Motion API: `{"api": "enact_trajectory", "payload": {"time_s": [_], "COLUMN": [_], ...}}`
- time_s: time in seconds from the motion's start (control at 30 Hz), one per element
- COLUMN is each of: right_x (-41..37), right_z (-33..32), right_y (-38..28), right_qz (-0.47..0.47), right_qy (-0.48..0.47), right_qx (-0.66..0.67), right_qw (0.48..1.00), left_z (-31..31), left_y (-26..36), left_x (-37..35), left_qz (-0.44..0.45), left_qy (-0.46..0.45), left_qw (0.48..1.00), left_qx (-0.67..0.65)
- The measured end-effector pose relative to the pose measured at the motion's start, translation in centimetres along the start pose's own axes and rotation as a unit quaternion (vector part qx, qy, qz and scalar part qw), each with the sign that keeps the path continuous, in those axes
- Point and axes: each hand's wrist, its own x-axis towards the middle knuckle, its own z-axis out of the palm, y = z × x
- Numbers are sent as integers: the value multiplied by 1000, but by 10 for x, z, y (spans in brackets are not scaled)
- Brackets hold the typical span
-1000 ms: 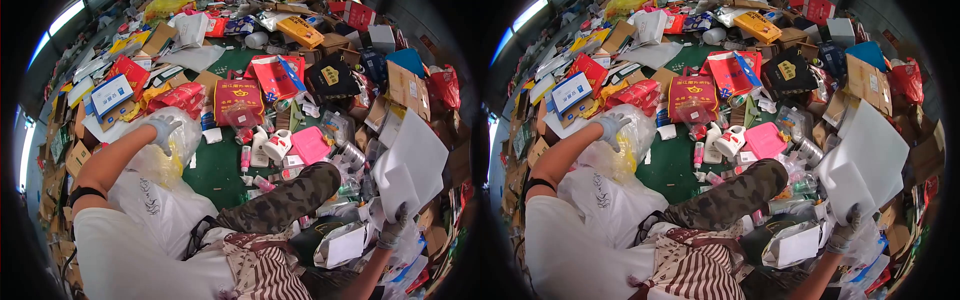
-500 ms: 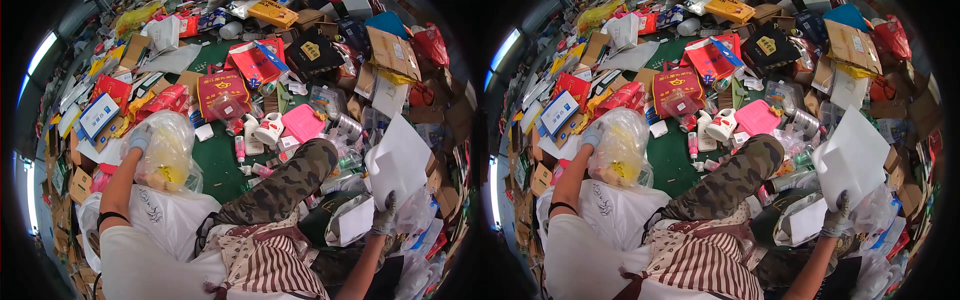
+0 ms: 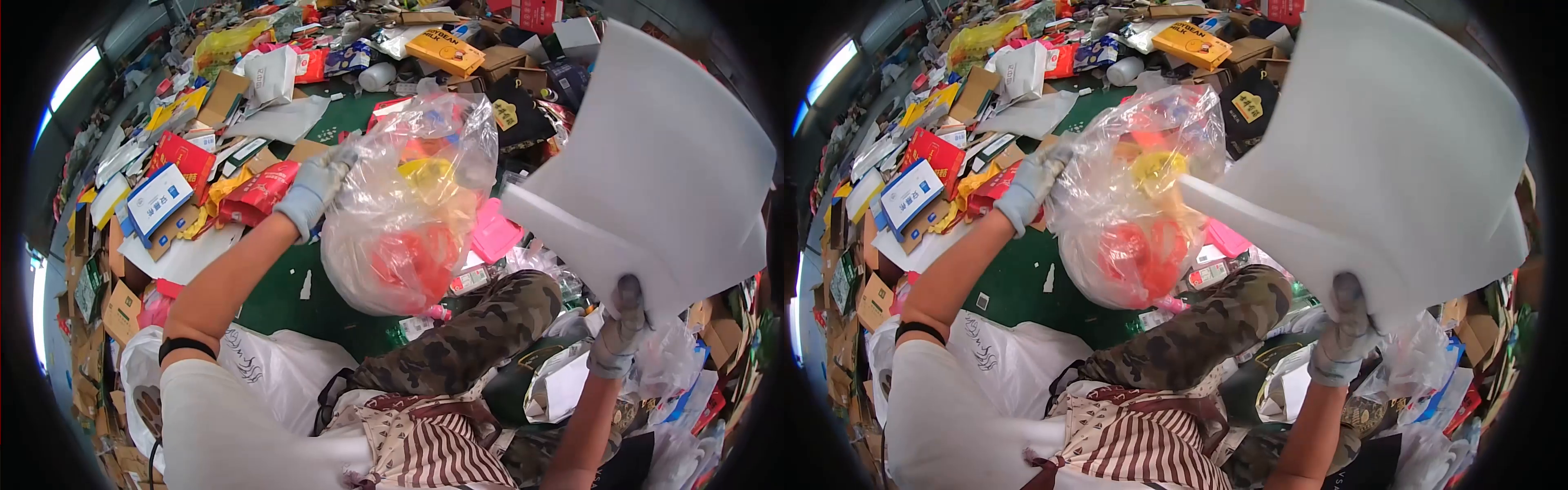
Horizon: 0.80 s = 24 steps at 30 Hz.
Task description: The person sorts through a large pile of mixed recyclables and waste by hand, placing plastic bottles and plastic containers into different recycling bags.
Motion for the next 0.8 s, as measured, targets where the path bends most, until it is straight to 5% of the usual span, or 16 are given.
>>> {"api": "enact_trajectory", "payload": {"time_s": [0.03, 0.07, 0.13, 0.17, 0.23, 0.27, 0.43, 0.57, 0.67, 0.7, 0.8], "right_x": [2, 1, -3, -13, -22, -28, -29, -14, 2, 14, 28], "right_z": [22, 46, 96, 118, 135, 133, 88, 80, 77, 90, 96], "right_y": [1, 2, 5, 9, 22, 24, 5, -35, -25, -33, -49], "right_qz": [-31, -34, -14, 56, 106, 82, 279, 378, 388, 463, 483], "right_qy": [1, -4, -20, -13, -65, -119, -287, -420, -560, -567, -483], "right_qx": [-77, -89, -49, 86, 108, -5, -204, -266, -200, -210, -185], "right_qw": [997, 995, 998, 995, 986, 990, 893, 781, 704, 648, 707], "left_z": [4, 10, 17, 21, 25, 23, -3, 0, 17, 16, 4], "left_y": [-36, -17, -3, -7, 1, 21, 5, -3, 28, 26, 24], "left_x": [-4, -23, -50, -58, -68, -72, -63, -66, -81, -82, -73], "left_qz": [4, -124, -201, -148, -102, -109, -125, -130, -54, -32, -95], "left_qy": [16, -1, -15, 18, 71, 90, 188, 182, 91, 57, 66], "left_qw": [1000, 992, 977, 981, 966, 954, 910, 910, 955, 970, 952], "left_qx": [11, -11, -62, -126, -226, -263, -349, -348, -278, -233, -282]}}
